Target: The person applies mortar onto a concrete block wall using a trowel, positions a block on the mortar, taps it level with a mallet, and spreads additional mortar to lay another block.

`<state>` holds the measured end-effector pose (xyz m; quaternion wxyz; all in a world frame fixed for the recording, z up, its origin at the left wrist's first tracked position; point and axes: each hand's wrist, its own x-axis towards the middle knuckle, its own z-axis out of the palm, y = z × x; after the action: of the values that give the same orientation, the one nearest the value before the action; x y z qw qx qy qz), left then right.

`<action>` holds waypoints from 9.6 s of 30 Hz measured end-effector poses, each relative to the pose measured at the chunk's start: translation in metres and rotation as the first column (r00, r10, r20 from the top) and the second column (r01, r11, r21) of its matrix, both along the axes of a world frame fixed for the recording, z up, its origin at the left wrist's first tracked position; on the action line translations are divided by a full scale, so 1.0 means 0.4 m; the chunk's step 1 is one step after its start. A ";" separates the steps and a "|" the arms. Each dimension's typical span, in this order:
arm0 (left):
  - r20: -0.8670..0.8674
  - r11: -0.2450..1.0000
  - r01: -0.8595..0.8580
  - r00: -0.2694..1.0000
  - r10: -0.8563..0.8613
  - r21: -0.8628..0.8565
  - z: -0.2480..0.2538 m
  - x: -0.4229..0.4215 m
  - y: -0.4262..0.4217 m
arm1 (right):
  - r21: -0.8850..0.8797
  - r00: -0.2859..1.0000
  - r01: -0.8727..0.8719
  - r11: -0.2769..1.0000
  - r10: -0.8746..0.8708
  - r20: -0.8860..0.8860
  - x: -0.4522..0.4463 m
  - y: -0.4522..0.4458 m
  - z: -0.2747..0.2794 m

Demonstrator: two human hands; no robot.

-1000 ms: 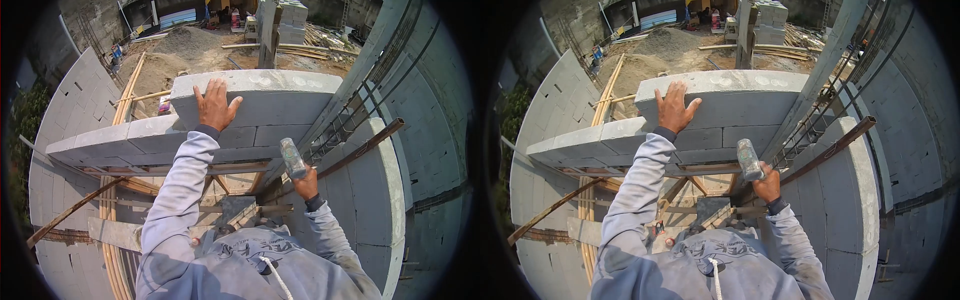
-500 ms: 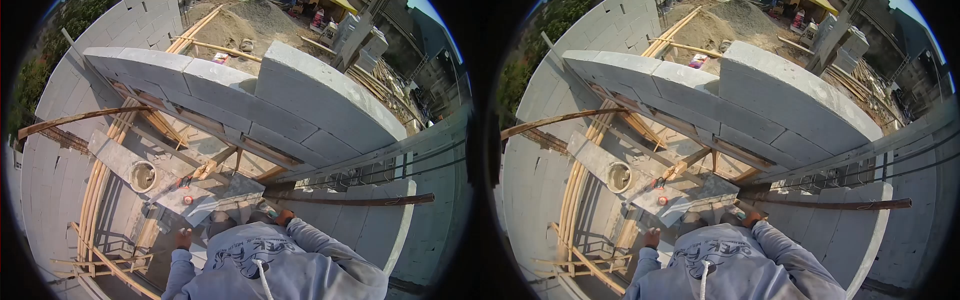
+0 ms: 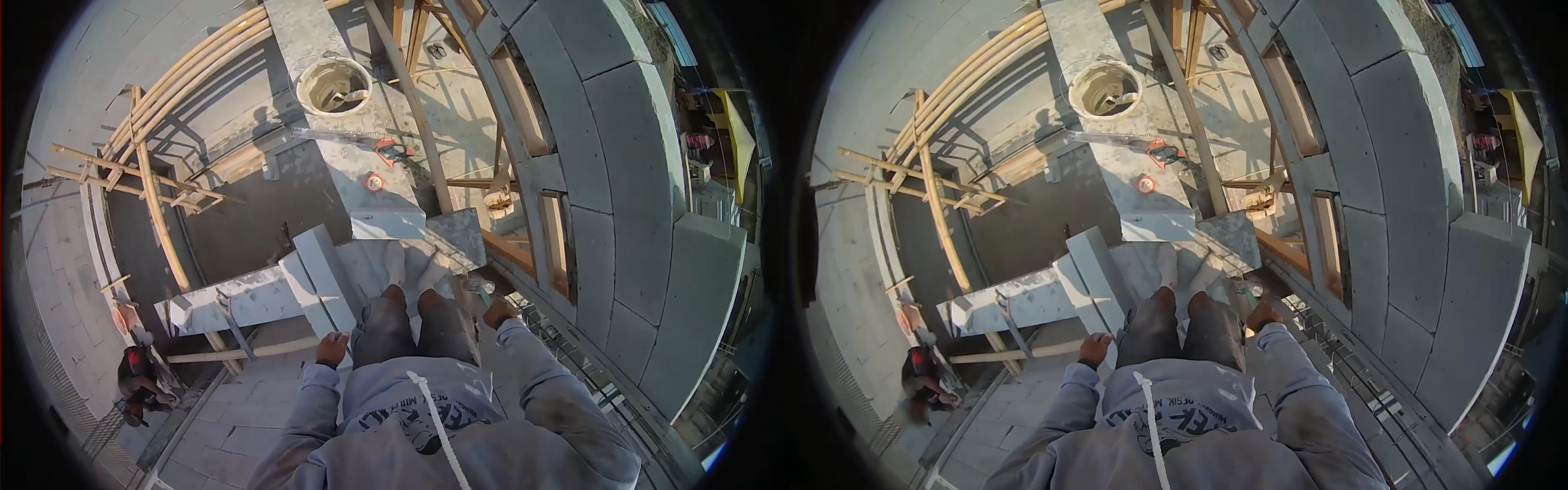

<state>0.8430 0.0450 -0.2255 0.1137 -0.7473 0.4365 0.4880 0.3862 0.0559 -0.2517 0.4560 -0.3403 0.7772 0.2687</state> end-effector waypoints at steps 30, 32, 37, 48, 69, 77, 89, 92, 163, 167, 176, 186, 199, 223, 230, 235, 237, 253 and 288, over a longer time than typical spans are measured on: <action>0.125 0.988 -0.098 0.989 0.083 0.122 -0.297 -0.001 -0.130 | 0.104 0.964 0.242 0.965 -0.227 -0.138 0.155 0.089 -0.891; 0.043 0.995 -0.100 0.994 0.100 0.010 -0.290 -0.058 -0.223 | 0.244 0.969 0.245 0.938 -0.228 -0.096 0.163 0.066 -0.787; -0.055 0.977 -0.092 0.995 0.083 -0.193 -0.231 -0.173 -0.380 | 0.100 0.956 0.288 0.952 -0.291 0.025 0.066 0.120 -0.597; -0.072 0.892 -0.175 0.985 0.160 -0.417 -0.144 -0.242 -0.679 | -0.059 0.984 -0.122 0.991 0.128 0.126 -0.210 0.155 -0.543; 0.283 0.796 0.373 0.922 -0.263 -0.477 -0.999 0.070 -1.459 | -0.762 0.965 -0.092 0.641 0.245 0.090 0.491 -1.375 -0.513; -0.398 0.713 -0.684 0.703 0.590 -0.151 -0.934 -0.085 -1.639 | -0.421 0.649 -0.723 0.547 0.747 -0.144 0.576 -1.714 -0.865; -0.175 0.933 -0.182 0.976 0.132 -0.312 -0.280 -0.165 -1.750 | -0.567 0.717 -0.537 0.625 0.692 0.085 0.442 -1.615 -0.223; -0.187 0.914 -0.142 0.980 0.075 -0.379 -0.098 -0.151 -1.778 | -0.668 0.682 -0.584 0.461 0.725 -0.097 0.502 -1.650 -0.087; -0.761 0.818 0.380 0.335 -0.556 -0.432 0.425 -0.819 -2.293 | -0.317 0.213 0.934 -0.165 -0.456 0.864 0.178 -1.418 0.583; -0.744 0.908 0.312 0.527 -0.411 -0.281 0.439 -0.764 -2.261 | -0.199 -0.019 0.912 -0.360 -0.521 0.854 0.001 -1.253 0.741; -0.628 0.962 0.053 0.747 -0.216 -0.267 0.405 -0.664 -2.185 | -0.687 0.553 0.710 0.152 -0.725 0.410 -0.491 -1.255 0.878; -0.554 0.957 -0.051 0.823 -0.122 -0.286 0.361 -0.572 -2.130 | -0.751 0.630 -0.215 0.625 -0.499 -0.595 -0.613 -1.318 0.811; -0.488 0.855 0.253 0.732 -0.476 -0.453 0.333 -0.626 -2.096 | -0.746 0.417 -0.166 0.645 -0.640 -0.646 -0.531 -0.908 0.702; -0.422 0.688 0.629 0.547 -0.723 -0.362 0.401 -0.749 -1.988 | -0.952 -0.229 0.184 0.244 -0.932 -0.283 -0.421 -0.814 0.310; -0.363 0.692 0.620 0.590 -0.721 -0.369 0.371 -0.761 -1.983 | -0.957 -0.257 0.266 0.117 -0.948 -0.188 -0.231 -0.942 0.221; -0.308 0.565 0.672 0.474 -0.825 -0.478 0.344 -0.770 -1.996 | -0.978 -0.215 0.208 -0.016 -0.976 -0.030 -0.119 -0.950 0.354; -0.356 0.574 0.642 0.450 -0.819 -0.509 0.351 -0.778 -1.984 | -0.974 -0.169 0.219 -0.063 -0.985 0.026 -0.125 -0.929 0.496; -0.522 0.782 0.460 0.582 -0.623 -0.421 0.228 -0.740 -2.025 | -0.935 0.049 0.337 0.106 -0.994 -0.095 -0.253 -0.668 0.713; -0.653 0.900 0.384 0.630 -0.420 -0.209 0.208 -0.624 -2.264 | -0.712 0.416 0.651 0.265 -0.908 0.043 -0.394 -1.499 0.861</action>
<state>0.5935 -0.8606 -0.1424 0.0322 -0.4005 0.6143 0.6791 0.2285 -0.5437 0.0926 0.2243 0.0284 0.9493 -0.2183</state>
